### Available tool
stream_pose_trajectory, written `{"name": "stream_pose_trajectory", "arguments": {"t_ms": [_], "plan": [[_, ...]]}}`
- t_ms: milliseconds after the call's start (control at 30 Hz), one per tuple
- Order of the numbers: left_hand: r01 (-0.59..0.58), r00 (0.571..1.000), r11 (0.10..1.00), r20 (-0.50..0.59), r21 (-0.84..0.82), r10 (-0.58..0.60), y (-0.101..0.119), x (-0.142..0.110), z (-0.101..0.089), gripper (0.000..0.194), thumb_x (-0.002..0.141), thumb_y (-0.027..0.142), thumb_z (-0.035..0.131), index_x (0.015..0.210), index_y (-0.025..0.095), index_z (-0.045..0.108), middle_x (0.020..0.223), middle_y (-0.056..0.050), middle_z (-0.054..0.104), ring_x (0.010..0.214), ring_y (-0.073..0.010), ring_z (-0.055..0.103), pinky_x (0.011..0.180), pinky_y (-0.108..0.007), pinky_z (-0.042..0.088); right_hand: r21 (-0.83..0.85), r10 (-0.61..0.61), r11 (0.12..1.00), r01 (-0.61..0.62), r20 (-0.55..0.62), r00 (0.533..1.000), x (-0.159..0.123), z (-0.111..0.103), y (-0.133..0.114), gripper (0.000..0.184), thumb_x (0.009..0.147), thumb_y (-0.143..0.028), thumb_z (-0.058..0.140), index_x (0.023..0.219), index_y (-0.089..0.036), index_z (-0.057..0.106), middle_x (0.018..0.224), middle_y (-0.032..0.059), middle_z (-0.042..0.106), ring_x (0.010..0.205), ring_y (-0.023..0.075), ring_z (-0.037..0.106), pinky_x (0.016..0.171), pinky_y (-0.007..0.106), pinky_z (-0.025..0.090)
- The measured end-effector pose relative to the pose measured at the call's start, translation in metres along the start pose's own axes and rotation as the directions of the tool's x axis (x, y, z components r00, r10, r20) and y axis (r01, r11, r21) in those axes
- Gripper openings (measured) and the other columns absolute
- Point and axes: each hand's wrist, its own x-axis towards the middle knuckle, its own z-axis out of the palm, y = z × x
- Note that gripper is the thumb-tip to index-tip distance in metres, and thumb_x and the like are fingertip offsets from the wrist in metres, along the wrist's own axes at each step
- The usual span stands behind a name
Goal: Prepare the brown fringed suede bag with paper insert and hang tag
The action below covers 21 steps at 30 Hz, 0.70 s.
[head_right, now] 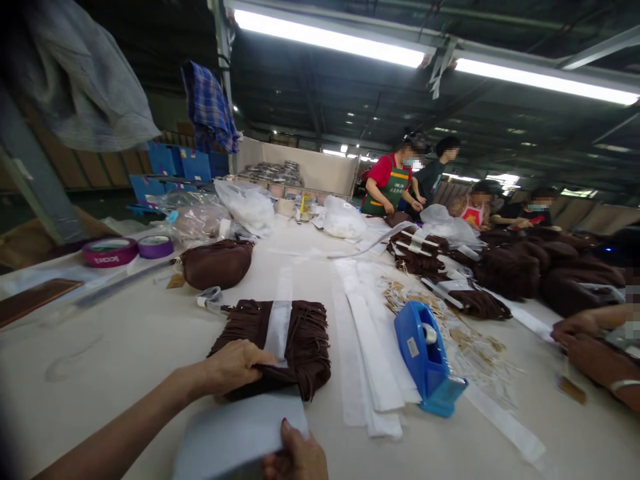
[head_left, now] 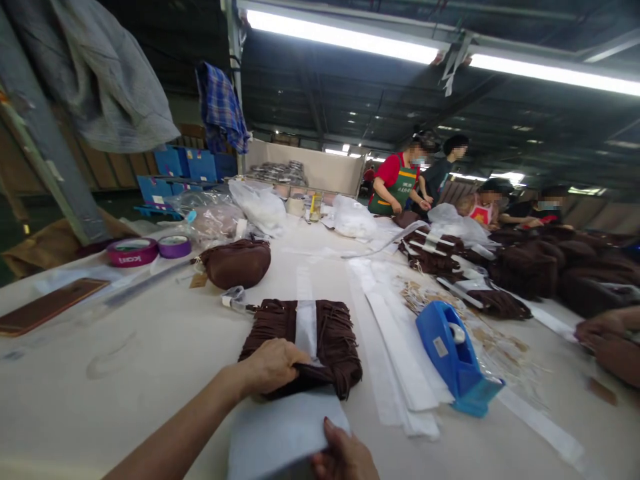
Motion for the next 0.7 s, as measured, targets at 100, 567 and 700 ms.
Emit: {"name": "stream_pose_trajectory", "arguments": {"t_ms": [100,567,700], "plan": [[-0.023,1.0,1.0,-0.014,0.003,0.023,0.003,-0.005,0.0,0.037,0.074,0.01,0.043,0.093,0.032,0.065,0.076,0.007,0.069,0.069,-0.0114,0.064,0.06,-0.015,0.044,0.116,0.001,0.993,0.002,-0.031,1.0,0.009,0.006,-0.012,0.056,0.033,-0.041,0.086,0.07,-0.014,0.054,0.054,0.0009,0.063,0.043,0.0122,0.058,0.042,0.02,0.047],[-0.142,0.907,0.896,-0.307,0.42,0.288,0.005,-0.027,0.052,0.052,0.07,-0.002,0.035,0.114,0.018,0.053,0.116,-0.008,0.061,0.106,-0.0195,0.058,0.084,-0.033,0.052,0.135,-0.113,0.985,0.109,0.019,0.993,0.025,-0.001,-0.021,0.04,0.043,-0.035,0.084,0.07,-0.017,0.06,0.06,-0.003,0.062,0.053,0.0135,0.062,0.054,0.023,0.052],[-0.143,0.878,0.888,-0.357,0.438,0.317,0.001,-0.028,0.056,0.053,0.07,-0.001,0.032,0.114,0.019,0.053,0.115,-0.006,0.061,0.106,-0.0173,0.057,0.084,-0.031,0.052,0.134,-0.126,0.982,0.135,-0.073,0.989,0.022,0.005,-0.023,0.046,0.039,-0.038,0.084,0.071,-0.015,0.059,0.059,-0.0021,0.062,0.049,0.0133,0.06,0.049,0.023,0.051]]}}
